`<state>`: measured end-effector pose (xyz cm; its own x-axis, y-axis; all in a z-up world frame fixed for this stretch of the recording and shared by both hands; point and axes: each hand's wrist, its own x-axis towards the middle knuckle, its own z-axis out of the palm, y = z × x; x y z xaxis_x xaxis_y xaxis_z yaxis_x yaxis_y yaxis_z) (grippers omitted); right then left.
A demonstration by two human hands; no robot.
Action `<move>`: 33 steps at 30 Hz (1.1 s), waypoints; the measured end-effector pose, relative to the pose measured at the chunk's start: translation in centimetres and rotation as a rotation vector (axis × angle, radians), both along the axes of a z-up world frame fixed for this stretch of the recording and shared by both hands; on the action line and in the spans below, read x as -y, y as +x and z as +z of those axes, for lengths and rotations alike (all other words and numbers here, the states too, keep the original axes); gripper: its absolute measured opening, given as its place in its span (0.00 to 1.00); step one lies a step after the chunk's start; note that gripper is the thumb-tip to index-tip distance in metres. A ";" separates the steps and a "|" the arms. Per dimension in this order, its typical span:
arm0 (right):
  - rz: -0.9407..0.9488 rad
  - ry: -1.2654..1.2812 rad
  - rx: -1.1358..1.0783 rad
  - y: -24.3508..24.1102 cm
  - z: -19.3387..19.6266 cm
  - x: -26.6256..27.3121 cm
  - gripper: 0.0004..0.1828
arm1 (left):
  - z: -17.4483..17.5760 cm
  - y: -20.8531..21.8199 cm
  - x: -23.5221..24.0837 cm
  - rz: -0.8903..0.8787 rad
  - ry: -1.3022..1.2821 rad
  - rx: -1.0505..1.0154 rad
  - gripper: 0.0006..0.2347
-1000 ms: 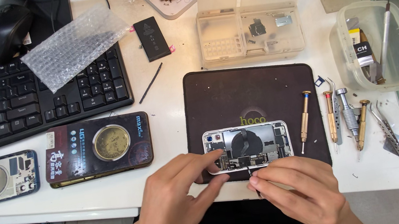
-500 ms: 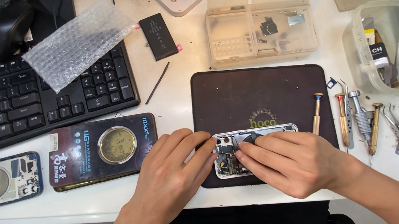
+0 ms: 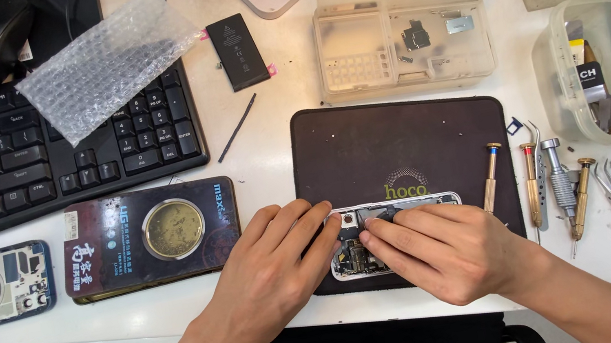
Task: The person assembles internal components of a disassembled smartphone on a workbench. They place a metal bracket, connect ribbon cables, and use a screwdriver to secure screws while handling small parts from a compartmentalized tray.
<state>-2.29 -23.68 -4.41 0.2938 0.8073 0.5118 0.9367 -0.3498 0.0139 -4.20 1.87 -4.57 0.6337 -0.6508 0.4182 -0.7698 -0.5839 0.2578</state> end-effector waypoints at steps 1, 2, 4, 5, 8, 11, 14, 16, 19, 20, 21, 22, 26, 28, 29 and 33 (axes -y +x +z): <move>-0.006 0.003 -0.014 0.0 -0.1 0.0 0.12 | -0.1 0.0 0.0 0.000 -0.015 -0.009 0.13; -0.012 0.006 -0.028 0.0 -0.2 0.0 0.12 | -0.1 -0.1 0.1 0.004 -0.015 -0.007 0.13; -0.022 0.009 -0.042 0.1 -0.2 0.0 0.13 | -0.2 -0.1 0.1 0.006 -0.013 0.000 0.13; -0.023 0.008 -0.047 0.1 -0.3 0.0 0.13 | -0.2 -0.1 0.1 0.003 0.001 -0.002 0.14; -0.031 0.008 -0.064 0.0 -0.3 0.0 0.13 | -0.2 -0.1 0.0 0.000 0.042 0.007 0.15; -0.040 -0.006 -0.097 0.0 -0.3 0.0 0.14 | -0.2 -0.2 0.0 0.000 0.081 0.040 0.15; -0.054 -0.016 -0.133 0.0 -0.2 0.1 0.14 | -0.3 -0.3 0.0 -0.003 0.108 0.053 0.15; -0.061 -0.010 -0.162 0.0 -0.3 0.1 0.14 | -0.3 -0.3 0.0 0.001 0.095 0.047 0.14; -0.071 -0.002 -0.199 0.1 -0.3 0.1 0.14 | -0.3 -0.2 0.1 0.004 0.105 0.049 0.14; -0.074 -0.006 -0.207 0.1 -0.2 0.1 0.14 | -0.2 -0.2 0.2 0.002 0.096 0.039 0.14; -0.076 -0.009 -0.214 0.2 -0.1 0.1 0.14 | -0.2 -0.1 0.2 0.001 0.087 0.028 0.13; -0.078 -0.006 -0.220 0.2 -0.1 0.1 0.13 | -0.1 -0.1 0.2 0.001 0.079 0.017 0.13; -0.079 0.020 -0.244 0.2 0.1 -0.2 0.13 | 0.0 0.0 0.2 0.004 0.046 -0.004 0.12; -0.086 0.046 -0.274 0.2 0.2 -0.4 0.13 | 0.1 0.1 0.2 0.003 0.043 -0.009 0.12; -0.093 0.062 -0.300 0.2 0.2 -0.4 0.12 | 0.1 0.1 0.2 0.002 0.038 -0.008 0.12; -0.084 0.115 -0.397 0.5 0.1 -0.4 0.15 | 0.1 0.1 0.3 -0.001 0.027 -0.011 0.13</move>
<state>-1.78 -23.25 -4.31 0.5486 0.7165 0.4308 0.8297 -0.4031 -0.3860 -4.10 1.60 -4.50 0.6374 -0.6626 0.3934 -0.7677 -0.5897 0.2507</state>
